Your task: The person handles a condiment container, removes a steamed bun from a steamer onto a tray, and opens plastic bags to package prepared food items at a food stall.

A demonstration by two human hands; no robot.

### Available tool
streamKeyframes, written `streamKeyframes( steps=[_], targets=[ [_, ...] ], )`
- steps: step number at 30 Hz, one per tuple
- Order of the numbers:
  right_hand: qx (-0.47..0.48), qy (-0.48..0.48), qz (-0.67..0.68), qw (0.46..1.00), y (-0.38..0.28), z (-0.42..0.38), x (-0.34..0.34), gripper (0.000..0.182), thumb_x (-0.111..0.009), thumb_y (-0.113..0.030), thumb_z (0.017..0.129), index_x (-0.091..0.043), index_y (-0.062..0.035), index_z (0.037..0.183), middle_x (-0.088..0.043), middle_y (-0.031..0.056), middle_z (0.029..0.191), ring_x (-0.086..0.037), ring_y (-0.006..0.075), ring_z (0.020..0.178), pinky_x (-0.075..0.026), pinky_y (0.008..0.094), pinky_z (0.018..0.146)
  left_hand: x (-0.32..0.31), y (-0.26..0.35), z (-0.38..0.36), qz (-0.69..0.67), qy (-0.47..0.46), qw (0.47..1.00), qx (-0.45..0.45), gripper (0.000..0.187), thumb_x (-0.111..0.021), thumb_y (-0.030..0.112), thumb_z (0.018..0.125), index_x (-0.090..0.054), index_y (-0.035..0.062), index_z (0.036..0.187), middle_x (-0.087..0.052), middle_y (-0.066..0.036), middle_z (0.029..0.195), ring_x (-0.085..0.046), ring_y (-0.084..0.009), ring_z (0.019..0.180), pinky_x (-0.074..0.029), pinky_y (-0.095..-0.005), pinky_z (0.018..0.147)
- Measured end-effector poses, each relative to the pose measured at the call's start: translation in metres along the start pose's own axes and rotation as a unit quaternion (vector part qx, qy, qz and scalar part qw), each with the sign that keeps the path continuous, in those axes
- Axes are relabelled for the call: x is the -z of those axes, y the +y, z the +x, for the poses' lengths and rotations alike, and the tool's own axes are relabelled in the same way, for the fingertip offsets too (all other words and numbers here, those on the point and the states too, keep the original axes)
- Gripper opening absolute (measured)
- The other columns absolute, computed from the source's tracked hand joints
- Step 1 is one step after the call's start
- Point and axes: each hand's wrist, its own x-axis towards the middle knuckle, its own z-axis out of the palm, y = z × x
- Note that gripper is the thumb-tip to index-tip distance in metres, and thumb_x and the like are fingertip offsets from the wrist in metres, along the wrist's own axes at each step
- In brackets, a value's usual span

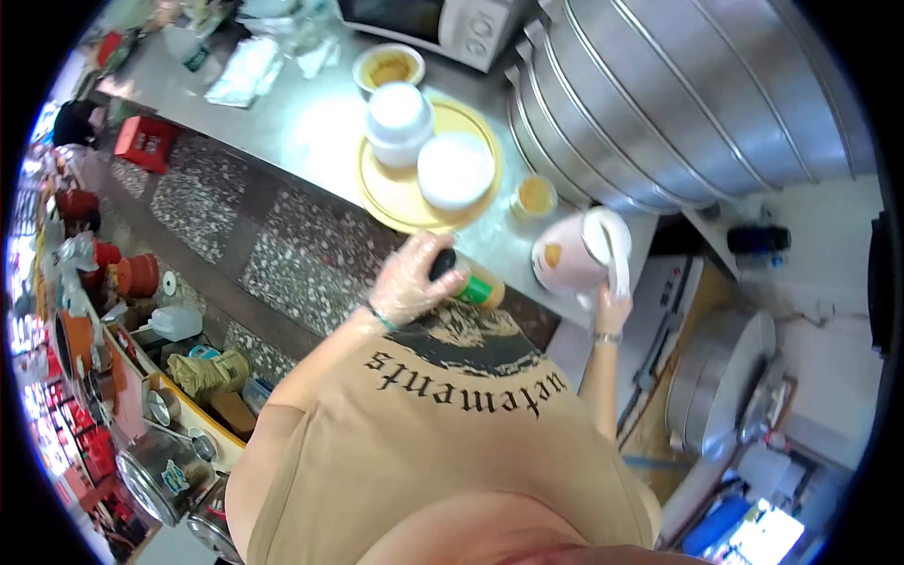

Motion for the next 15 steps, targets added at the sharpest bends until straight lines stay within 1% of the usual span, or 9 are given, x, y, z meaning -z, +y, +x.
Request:
streamKeyframes(
  steps=[2,4,5,8,10,11,12,14,15],
  targets=[
    [0.051,0.060,0.012,0.997,0.041,-0.002,-0.015,0.038,-0.069,-0.019,0.081,-0.060,0.0030,0.110,-0.066,0.0119,0.095,-0.062,0.0207,0.084,-0.050,0.0357,0.075,0.000,0.006,0.006,0.004,-0.013,1.000,0.014,0.049,-0.066,0.039,0.084,-0.054,0.0062,0.118,-0.057,-0.016,0.108,-0.060,-0.0344,0.099,-0.049,-0.0412,0.086],
    [0.008,0.067,0.085,0.994,0.051,-0.008,-0.027,0.040,-0.071,-0.019,0.080,-0.059,0.0042,0.111,-0.065,0.0127,0.096,-0.061,0.0212,0.088,-0.048,0.0362,0.080,-0.003,0.004,0.010,0.015,-0.010,1.000,-0.009,0.050,-0.066,0.041,0.085,-0.054,0.0060,0.118,-0.057,-0.017,0.109,-0.059,-0.0347,0.100,-0.048,-0.0412,0.087],
    [0.017,0.062,0.098,0.993,0.052,-0.006,-0.030,0.040,-0.071,-0.019,0.080,-0.059,0.0042,0.111,-0.065,0.0127,0.096,-0.061,0.0212,0.088,-0.048,0.0362,0.080,0.000,0.011,0.013,0.015,-0.023,1.000,-0.005,0.050,-0.065,0.041,0.085,-0.054,0.0058,0.118,-0.057,-0.017,0.110,-0.059,-0.0347,0.101,-0.048,-0.0413,0.088],
    [0.028,0.056,0.155,0.986,0.055,0.002,-0.031,0.047,-0.073,-0.017,0.079,-0.055,0.0050,0.116,-0.062,0.0147,0.106,-0.059,0.0214,0.095,-0.047,0.0367,0.083,0.001,0.024,0.023,0.022,-0.032,0.998,-0.042,0.050,-0.064,0.040,0.086,-0.053,0.0058,0.120,-0.056,-0.018,0.111,-0.058,-0.0354,0.101,-0.048,-0.0413,0.087],
    [0.031,0.062,0.045,0.997,0.070,0.010,-0.031,0.054,-0.073,-0.015,0.078,-0.050,0.0050,0.122,-0.056,0.0166,0.115,-0.055,0.0227,0.104,-0.046,0.0360,0.086,-0.005,0.024,0.030,0.013,-0.015,0.996,-0.085,0.049,-0.064,0.040,0.085,-0.052,0.0061,0.118,-0.055,-0.017,0.109,-0.058,-0.0362,0.099,-0.048,-0.0423,0.086],
    [0.065,0.056,0.047,0.995,0.064,-0.002,-0.027,0.062,-0.073,-0.017,0.078,-0.044,0.0041,0.128,-0.051,0.0183,0.121,-0.052,0.0252,0.109,-0.046,0.0355,0.088,-0.003,0.030,0.032,0.007,-0.020,0.996,-0.086,0.048,-0.064,0.040,0.086,-0.053,0.0057,0.118,-0.054,-0.017,0.108,-0.058,-0.0364,0.098,-0.048,-0.0425,0.085],
    [0.071,0.056,0.048,0.995,0.063,-0.018,-0.016,0.062,-0.073,-0.017,0.078,-0.044,0.0041,0.128,-0.051,0.0183,0.121,-0.052,0.0252,0.109,-0.046,0.0355,0.088,0.000,0.035,0.035,0.000,-0.024,0.996,-0.088,0.048,-0.063,0.040,0.086,-0.053,0.0054,0.117,-0.054,-0.018,0.108,-0.058,-0.0366,0.098,-0.048,-0.0427,0.085],
    [0.131,0.152,0.036,0.979,0.066,-0.043,0.006,0.066,-0.073,-0.023,0.080,-0.041,0.0032,0.131,-0.051,0.0149,0.120,-0.054,0.0257,0.109,-0.046,0.0369,0.092,0.004,0.038,0.039,-0.016,-0.016,0.996,-0.090,0.048,-0.064,0.039,0.086,-0.053,0.0057,0.119,-0.055,-0.018,0.107,-0.058,-0.0357,0.099,-0.047,-0.0413,0.087],
    [0.142,0.150,0.034,0.978,0.050,-0.043,0.007,0.066,-0.073,-0.023,0.080,-0.041,0.0032,0.131,-0.051,0.0149,0.120,-0.054,0.0257,0.109,-0.046,0.0369,0.092,0.005,0.038,0.042,-0.032,-0.013,0.995,-0.090,0.049,-0.064,0.038,0.085,-0.053,0.0060,0.120,-0.055,-0.017,0.107,-0.057,-0.0348,0.101,-0.047,-0.0399,0.088]
  ],
)
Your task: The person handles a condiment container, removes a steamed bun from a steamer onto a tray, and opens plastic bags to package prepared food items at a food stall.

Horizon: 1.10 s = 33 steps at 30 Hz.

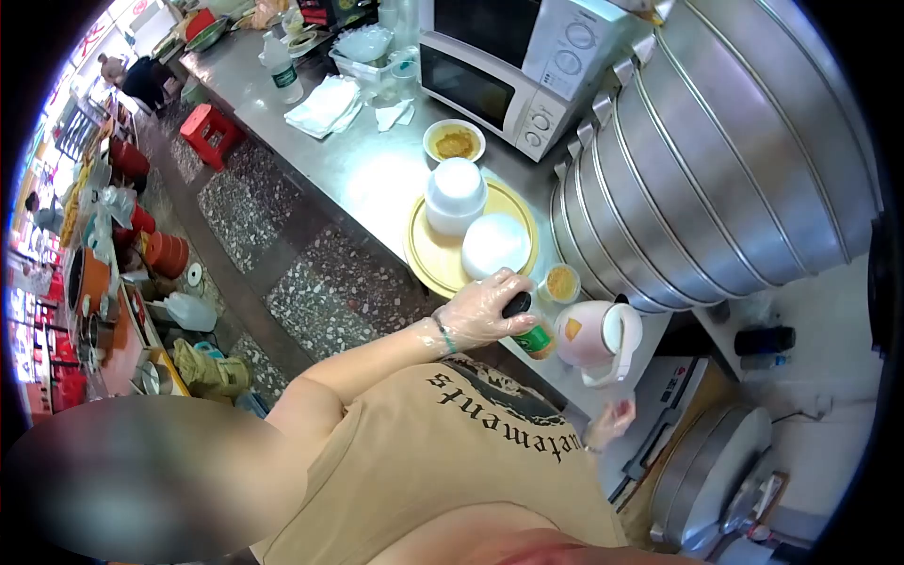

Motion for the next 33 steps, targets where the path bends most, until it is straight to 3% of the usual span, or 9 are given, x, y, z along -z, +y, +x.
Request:
streamKeyframes(
  steps=[6,11,14,16,19,22,25,31,33],
  targets=[
    [-0.105,-0.255,0.518,0.810,-0.190,-0.016,-0.047,0.074,-0.057,-0.048,0.091,-0.025,-0.0043,0.141,-0.040,0.0160,0.136,-0.051,0.0309,0.119,-0.049,0.0451,0.095,-0.006,0.002,0.024,-0.047,-0.062,0.994,-0.083,0.050,-0.063,0.038,0.086,-0.051,0.0045,0.121,-0.054,-0.018,0.108,-0.056,-0.0355,0.101,-0.046,-0.0419,0.088],
    [-0.230,-0.124,0.519,0.814,-0.243,-0.032,-0.081,0.073,-0.047,-0.055,0.092,-0.028,-0.0061,0.142,-0.045,0.0156,0.135,-0.051,0.0299,0.120,-0.052,0.0436,0.091,0.003,0.015,0.033,-0.046,-0.092,0.983,-0.154,0.052,-0.062,0.039,0.085,-0.051,0.0056,0.123,-0.054,-0.018,0.113,-0.056,-0.0373,0.101,-0.046,-0.0440,0.088],
    [-0.353,-0.242,0.607,0.669,-0.268,-0.045,-0.063,0.060,-0.033,-0.052,0.096,-0.040,-0.0077,0.136,-0.050,0.0133,0.131,-0.054,0.0253,0.117,-0.050,0.0428,0.094,0.017,0.019,0.035,0.056,-0.210,0.893,-0.393,0.059,-0.064,0.045,0.081,-0.051,0.0070,0.125,-0.054,-0.017,0.115,-0.057,-0.0349,0.099,-0.047,-0.0442,0.084],
    [-0.347,-0.275,0.515,0.735,-0.298,-0.058,-0.036,0.050,-0.040,-0.041,0.094,-0.048,-0.0083,0.131,-0.059,0.0104,0.117,-0.062,0.0176,0.100,-0.056,0.0340,0.074,0.028,0.033,0.040,0.026,-0.338,0.797,-0.499,0.061,-0.064,0.046,0.081,-0.051,0.0076,0.126,-0.054,-0.017,0.118,-0.057,-0.0345,0.099,-0.047,-0.0448,0.083],
    [-0.472,-0.199,0.570,0.642,-0.286,-0.107,-0.013,0.032,-0.053,-0.047,0.091,-0.060,-0.0194,0.107,-0.062,-0.0057,0.077,-0.057,0.0043,0.054,-0.037,0.0152,0.038,0.014,0.055,0.036,0.014,-0.360,0.663,-0.656,0.067,-0.065,0.049,0.079,-0.050,0.0108,0.132,-0.049,-0.019,0.131,-0.055,-0.0353,0.109,-0.045,-0.0469,0.091],
    [-0.450,-0.038,0.684,0.573,-0.274,-0.156,0.006,0.046,-0.047,-0.059,0.091,-0.061,-0.0159,0.095,-0.062,0.0013,0.072,-0.057,0.0144,0.054,-0.041,0.0240,0.042,-0.013,0.062,0.004,-0.069,-0.342,0.737,-0.578,0.072,-0.071,0.036,0.078,-0.042,0.0130,0.140,-0.035,-0.021,0.143,-0.040,-0.0356,0.129,-0.036,-0.0462,0.103],
    [-0.349,0.145,0.637,0.672,-0.275,-0.203,0.037,0.047,-0.046,-0.057,0.093,-0.059,-0.0129,0.103,-0.062,0.0035,0.081,-0.058,0.0153,0.062,-0.045,0.0248,0.049,-0.051,0.065,-0.058,-0.327,-0.473,0.785,-0.231,0.079,-0.069,0.027,0.079,-0.032,0.0032,0.145,-0.025,-0.020,0.149,-0.022,-0.0339,0.142,-0.024,-0.0448,0.113],
    [-0.174,0.447,0.216,0.850,-0.236,-0.350,0.124,0.034,-0.049,-0.036,0.098,-0.049,-0.0069,0.115,-0.057,0.0043,0.101,-0.058,0.0128,0.079,-0.052,0.0287,0.061,-0.171,0.143,-0.196,-0.223,-0.555,0.722,-0.347,0.038,-0.061,0.017,0.087,-0.051,0.0020,0.120,-0.050,-0.014,0.117,-0.052,-0.0249,0.104,-0.041,-0.0374,0.095],
    [-0.157,0.514,0.190,0.822,-0.217,-0.407,0.160,0.033,-0.049,-0.034,0.098,-0.048,-0.0058,0.115,-0.057,0.0049,0.100,-0.059,0.0128,0.080,-0.053,0.0282,0.059,-0.211,0.170,-0.262,-0.225,-0.580,0.686,-0.378,0.029,-0.061,0.013,0.085,-0.055,0.0018,0.111,-0.054,-0.014,0.110,-0.055,-0.0265,0.097,-0.044,-0.0374,0.090]
  ],
)
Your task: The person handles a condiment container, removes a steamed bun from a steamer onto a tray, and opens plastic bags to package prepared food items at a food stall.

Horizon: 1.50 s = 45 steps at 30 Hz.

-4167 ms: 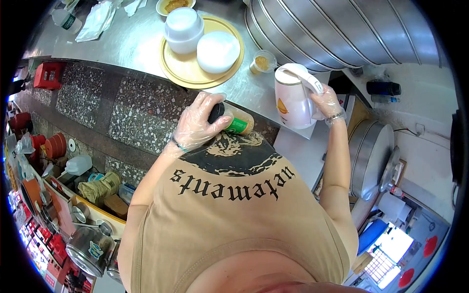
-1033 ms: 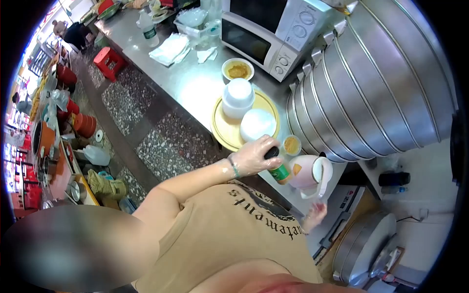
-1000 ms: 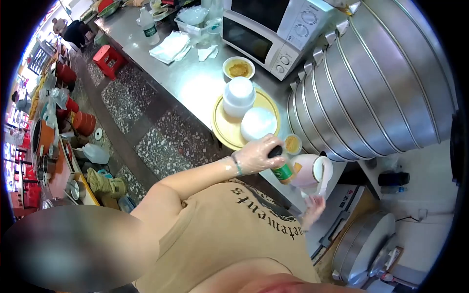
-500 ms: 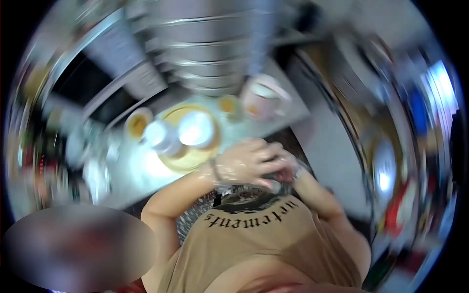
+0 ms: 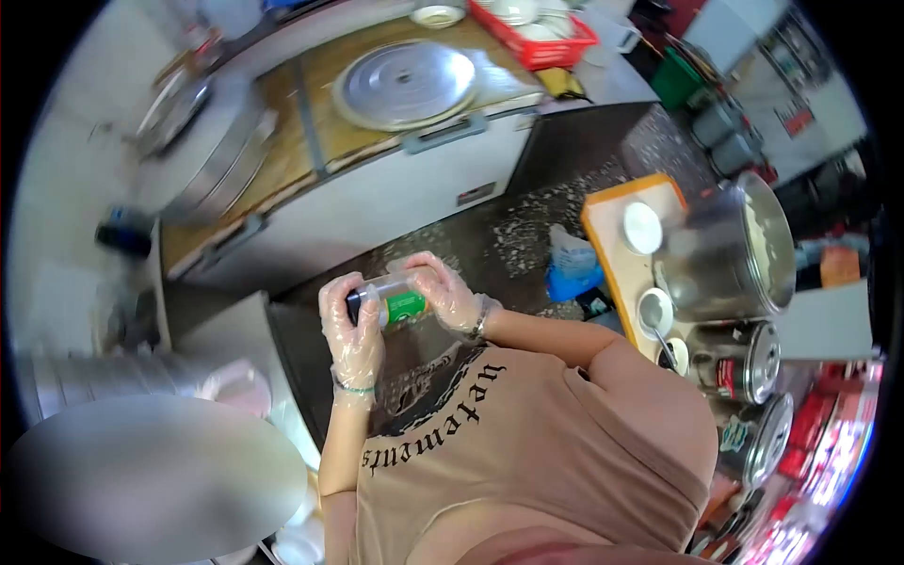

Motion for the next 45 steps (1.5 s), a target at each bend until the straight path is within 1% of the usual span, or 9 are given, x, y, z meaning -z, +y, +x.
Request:
streamKeyframes(
  steps=[3,10,20,22,26,30,34,40,45],
  targets=[
    [-0.242,0.050,0.100,0.964,-0.015,0.022,0.111,0.035,-0.046,-0.037,0.099,-0.045,-0.0060,0.116,-0.056,0.0067,0.100,-0.059,0.0150,0.079,-0.053,0.0303,0.058,-0.104,0.004,0.059,0.004,-0.086,0.994,-0.068,0.023,-0.060,0.007,0.083,-0.057,0.0012,0.105,-0.056,-0.014,0.103,-0.056,-0.0279,0.095,-0.045,-0.0367,0.088],
    [-0.336,0.031,0.190,0.922,-0.060,0.074,0.289,0.030,-0.048,-0.036,0.099,-0.050,-0.0093,0.112,-0.056,0.0023,0.099,-0.056,0.0113,0.089,-0.051,0.0293,0.074,-0.265,0.035,0.169,-0.087,-0.213,0.969,-0.094,0.039,-0.060,0.010,0.084,-0.050,0.0016,0.120,-0.057,-0.010,0.103,-0.055,-0.0222,0.096,-0.043,-0.0351,0.089],
    [-0.131,-0.161,-0.177,0.962,-0.067,0.257,0.467,0.064,-0.075,-0.031,0.080,-0.043,0.0002,0.125,-0.058,0.0149,0.112,-0.053,0.0203,0.103,-0.044,0.0353,0.091,-0.456,0.010,0.360,-0.127,-0.324,0.934,-0.076,0.052,-0.064,0.013,0.084,-0.043,-0.0001,0.129,-0.053,-0.011,0.113,-0.052,-0.0193,0.105,-0.041,-0.0346,0.095],
    [-0.156,-0.118,-0.259,0.946,-0.083,0.285,0.508,0.060,-0.074,-0.030,0.080,-0.044,-0.0004,0.124,-0.058,0.0127,0.113,-0.053,0.0215,0.104,-0.043,0.0352,0.091,-0.502,0.022,0.405,-0.171,-0.299,0.933,-0.109,0.054,-0.062,0.011,0.084,-0.041,0.0001,0.132,-0.049,-0.012,0.120,-0.050,-0.0214,0.112,-0.040,-0.0361,0.098],
    [-0.244,0.152,-0.003,0.958,-0.118,0.318,0.586,0.051,-0.071,-0.019,0.082,-0.048,-0.0027,0.125,-0.058,0.0051,0.116,-0.056,0.0170,0.106,-0.043,0.0322,0.096,-0.582,0.053,0.484,-0.166,-0.302,0.916,-0.206,0.059,-0.066,0.010,0.082,-0.040,-0.0046,0.133,-0.048,-0.019,0.120,-0.052,-0.0319,0.109,-0.041,-0.0380,0.098],
    [-0.117,0.327,0.022,0.938,-0.147,0.344,0.686,0.050,-0.068,-0.013,0.082,-0.049,-0.0036,0.127,-0.060,0.0058,0.115,-0.058,0.0179,0.107,-0.045,0.0346,0.096,-0.637,0.060,0.534,-0.147,-0.342,0.906,-0.200,0.061,-0.067,0.011,0.082,-0.039,-0.0056,0.134,-0.047,-0.023,0.126,-0.050,-0.0343,0.115,-0.040,-0.0393,0.100],
    [-0.020,0.370,0.006,0.929,-0.196,0.410,0.820,0.050,-0.068,-0.015,0.083,-0.049,-0.0039,0.128,-0.060,0.0072,0.116,-0.058,0.0192,0.108,-0.047,0.0367,0.095,-0.681,0.016,0.579,-0.016,-0.296,0.943,-0.149,0.066,-0.065,0.009,0.082,-0.034,-0.0011,0.139,-0.041,-0.015,0.130,-0.051,-0.0248,0.112,-0.043,-0.0369,0.098],
    [-0.014,0.408,-0.125,0.904,-0.195,0.622,1.117,0.044,-0.070,-0.013,0.083,-0.050,-0.0032,0.122,-0.058,0.0100,0.113,-0.057,0.0209,0.104,-0.048,0.0362,0.089,-0.742,-0.021,0.595,-0.009,-0.057,0.985,0.165,0.059,-0.064,0.009,0.084,-0.040,-0.0010,0.136,-0.045,-0.012,0.123,-0.051,-0.0201,0.101,-0.045,-0.0349,0.090],
    [0.021,0.391,-0.328,0.860,-0.150,0.786,1.279,0.055,-0.084,-0.026,0.066,-0.060,-0.0044,0.110,-0.063,0.0145,0.112,-0.063,0.0266,0.101,-0.052,0.0364,0.082,-0.842,-0.044,0.560,0.197,-0.095,0.974,0.063,0.063,-0.071,0.017,0.078,-0.044,-0.0028,0.131,-0.052,-0.022,0.118,-0.051,-0.0361,0.109,-0.041,-0.0437,0.095]
  ],
)
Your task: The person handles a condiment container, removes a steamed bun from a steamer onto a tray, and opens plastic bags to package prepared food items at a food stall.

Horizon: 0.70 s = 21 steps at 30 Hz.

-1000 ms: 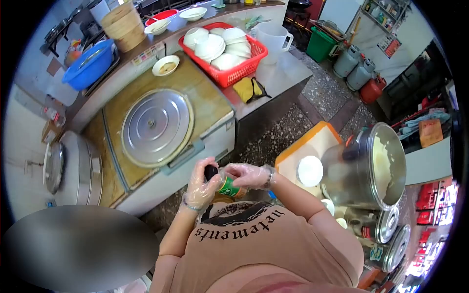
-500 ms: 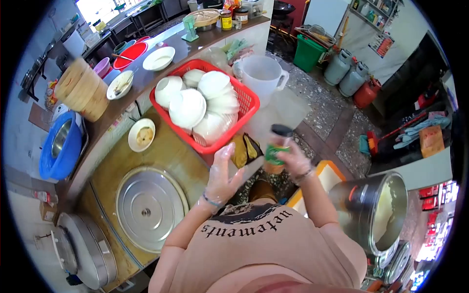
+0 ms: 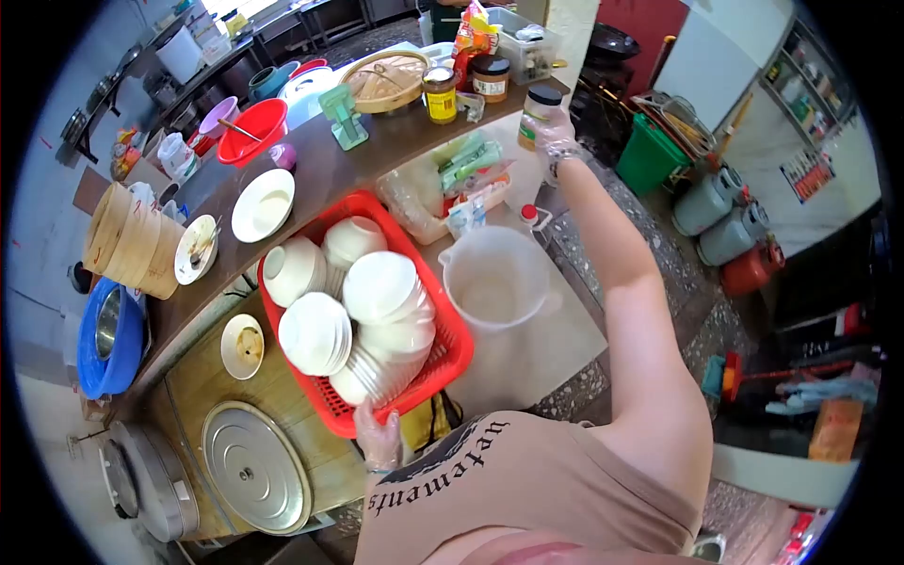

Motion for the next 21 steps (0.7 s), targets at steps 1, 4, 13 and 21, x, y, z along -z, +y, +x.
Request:
streamKeyframes(
  steps=[1,4,13,21],
  targets=[
    [0.101,0.078,-0.082,0.988,0.004,0.023,-0.013,0.048,-0.085,-0.025,0.064,-0.064,-0.0061,0.103,-0.065,0.0149,0.106,-0.063,0.0290,0.100,-0.052,0.0373,0.082,-0.011,0.018,0.001,0.061,-0.016,0.998,0.005,0.064,-0.072,0.018,0.078,-0.044,-0.0029,0.131,-0.052,-0.023,0.118,-0.050,-0.0377,0.111,-0.041,-0.0441,0.096],
    [0.035,0.112,-0.124,0.985,-0.005,0.065,-0.044,0.058,-0.087,-0.026,0.060,-0.061,-0.0071,0.108,-0.065,0.0145,0.106,-0.062,0.0324,0.101,-0.050,0.0405,0.087,-0.043,0.023,0.009,0.160,-0.074,0.984,0.030,0.070,-0.069,0.035,0.080,-0.042,-0.0008,0.134,-0.047,-0.022,0.130,-0.045,-0.0379,0.119,-0.032,-0.0484,0.101],
    [-0.019,0.110,-0.155,0.982,0.070,0.140,-0.081,0.062,-0.079,-0.030,0.070,-0.053,-0.0069,0.122,-0.059,0.0190,0.122,-0.059,0.0354,0.109,-0.047,0.0427,0.092,-0.050,0.034,0.015,0.237,-0.089,0.966,0.047,0.074,-0.072,0.033,0.075,-0.043,0.0013,0.135,-0.045,-0.019,0.134,-0.041,-0.0365,0.124,-0.029,-0.0491,0.103],
    [0.116,0.080,-0.427,0.893,0.079,0.128,-0.050,0.080,-0.066,-0.058,0.077,-0.048,-0.0020,0.132,-0.054,0.0192,0.130,-0.055,0.0339,0.115,-0.046,0.0445,0.094,-0.041,0.055,0.021,0.240,-0.103,0.960,0.104,0.072,-0.067,0.037,0.080,-0.040,0.0055,0.139,-0.042,-0.016,0.138,-0.038,-0.0347,0.129,-0.026,-0.0493,0.110]
  ],
)
